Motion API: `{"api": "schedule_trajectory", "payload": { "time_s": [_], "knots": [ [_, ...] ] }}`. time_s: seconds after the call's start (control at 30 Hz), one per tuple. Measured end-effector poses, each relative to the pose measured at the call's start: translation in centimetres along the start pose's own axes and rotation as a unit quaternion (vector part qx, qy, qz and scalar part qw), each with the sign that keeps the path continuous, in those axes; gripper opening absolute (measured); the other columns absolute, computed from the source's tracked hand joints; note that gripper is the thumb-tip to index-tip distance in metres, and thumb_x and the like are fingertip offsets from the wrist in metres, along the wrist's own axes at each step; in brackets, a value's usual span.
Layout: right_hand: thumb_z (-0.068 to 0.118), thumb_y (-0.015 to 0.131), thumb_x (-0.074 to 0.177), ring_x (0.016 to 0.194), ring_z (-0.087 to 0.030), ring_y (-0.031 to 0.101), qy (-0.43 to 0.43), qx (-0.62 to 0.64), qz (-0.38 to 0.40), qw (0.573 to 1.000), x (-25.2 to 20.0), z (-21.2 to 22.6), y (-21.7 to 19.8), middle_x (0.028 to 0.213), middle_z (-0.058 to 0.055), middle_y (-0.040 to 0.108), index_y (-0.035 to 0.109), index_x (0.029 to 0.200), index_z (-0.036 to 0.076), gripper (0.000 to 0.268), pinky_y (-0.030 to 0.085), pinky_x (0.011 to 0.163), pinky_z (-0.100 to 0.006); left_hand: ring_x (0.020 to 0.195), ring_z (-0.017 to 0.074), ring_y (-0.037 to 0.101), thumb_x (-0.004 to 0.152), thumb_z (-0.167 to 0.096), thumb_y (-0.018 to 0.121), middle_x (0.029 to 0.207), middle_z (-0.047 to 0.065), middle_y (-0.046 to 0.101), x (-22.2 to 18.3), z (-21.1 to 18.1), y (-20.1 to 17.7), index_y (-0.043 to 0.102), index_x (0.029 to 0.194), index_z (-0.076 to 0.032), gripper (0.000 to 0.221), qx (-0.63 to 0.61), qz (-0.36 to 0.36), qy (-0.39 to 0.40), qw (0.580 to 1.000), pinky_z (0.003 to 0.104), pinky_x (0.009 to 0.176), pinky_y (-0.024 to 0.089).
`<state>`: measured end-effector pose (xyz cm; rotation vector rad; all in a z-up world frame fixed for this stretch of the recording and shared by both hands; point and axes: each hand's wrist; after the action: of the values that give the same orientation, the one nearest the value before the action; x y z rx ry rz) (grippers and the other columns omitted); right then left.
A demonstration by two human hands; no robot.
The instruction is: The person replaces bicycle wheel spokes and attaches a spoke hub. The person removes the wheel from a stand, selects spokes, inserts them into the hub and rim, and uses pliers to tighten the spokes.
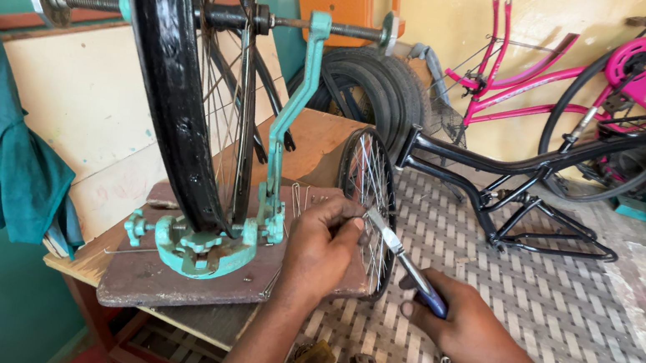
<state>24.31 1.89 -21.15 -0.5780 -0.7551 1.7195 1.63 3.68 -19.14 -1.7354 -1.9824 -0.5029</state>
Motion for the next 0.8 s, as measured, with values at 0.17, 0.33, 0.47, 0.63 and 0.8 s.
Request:
{"api": "schedule_trajectory", "payload": {
  "time_s": [0.17,0.33,0.47,0.63,0.8],
  "knots": [
    [0.016,0.073,0.084,0.066,-0.02,0.059,-0.059,-0.001,-0.018,0.998,-2.7,0.7,-1.5,0.071,-0.008,0.061,0.062,0.103,0.007,0.024,0.05,0.064,-0.039,0.068,0.0092,0.066,0.094,-0.004,0.064,0.076,0.004,0.072,-0.7,-1.9,0.5,0.071,0.096,0.002,0.009,-0.009,0.038,-0.016,0.999,0.027,0.061,0.053],
    [0.019,0.072,0.087,0.074,-0.019,0.058,-0.063,0.004,0.007,0.998,-5.0,1.3,-3.8,0.079,-0.008,0.063,0.061,0.109,0.008,0.027,0.05,0.072,-0.037,0.061,0.0105,0.063,0.093,-0.005,0.065,0.071,0.007,0.07,-1.6,-4.6,1.6,0.07,0.093,0.002,0.009,0.03,0.023,0.025,0.999,0.029,0.057,0.051],
    [0.021,0.071,0.087,0.078,-0.019,0.06,-0.051,0.013,-0.009,0.999,-6.7,2.3,-5.3,0.083,-0.007,0.067,0.061,0.118,0.011,0.034,0.051,0.076,-0.036,0.063,0.0096,0.066,0.093,-0.007,0.066,0.073,0.005,0.071,-1.7,-7.2,2.4,0.071,0.096,0.001,0.009,0.052,0.013,0.08,0.995,0.03,0.059,0.053],
    [0.018,0.075,0.083,0.066,-0.025,0.063,-0.044,-0.061,-0.078,0.994,-8.7,3.4,-7.0,0.071,-0.012,0.064,0.061,0.099,0.005,0.025,0.052,0.068,-0.042,0.057,0.0126,0.063,0.096,-0.021,0.067,0.068,0.005,0.067,-1.8,-9.9,2.7,0.07,0.092,0.0,0.021,0.04,0.046,0.025,0.998,0.031,0.055,0.051],
    [0.01,0.07,0.079,0.068,-0.03,0.072,-0.039,-0.174,-0.128,0.976,-9.7,5.4,-9.0,0.071,-0.013,0.069,0.058,0.099,0.008,0.023,0.057,0.072,-0.046,0.055,0.0135,0.068,0.096,-0.041,0.066,0.063,0.003,0.065,-0.1,-11.8,3.3,0.071,0.086,-0.004,0.039,0.084,0.093,-0.102,0.987,0.031,0.053,0.054]
  ]
}}
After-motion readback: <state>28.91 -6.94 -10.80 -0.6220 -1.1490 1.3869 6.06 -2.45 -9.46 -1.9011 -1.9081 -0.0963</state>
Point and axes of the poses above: each hand's wrist, its own x-axis towards the middle knuckle, its own y-axis out of the palm, z = x × y
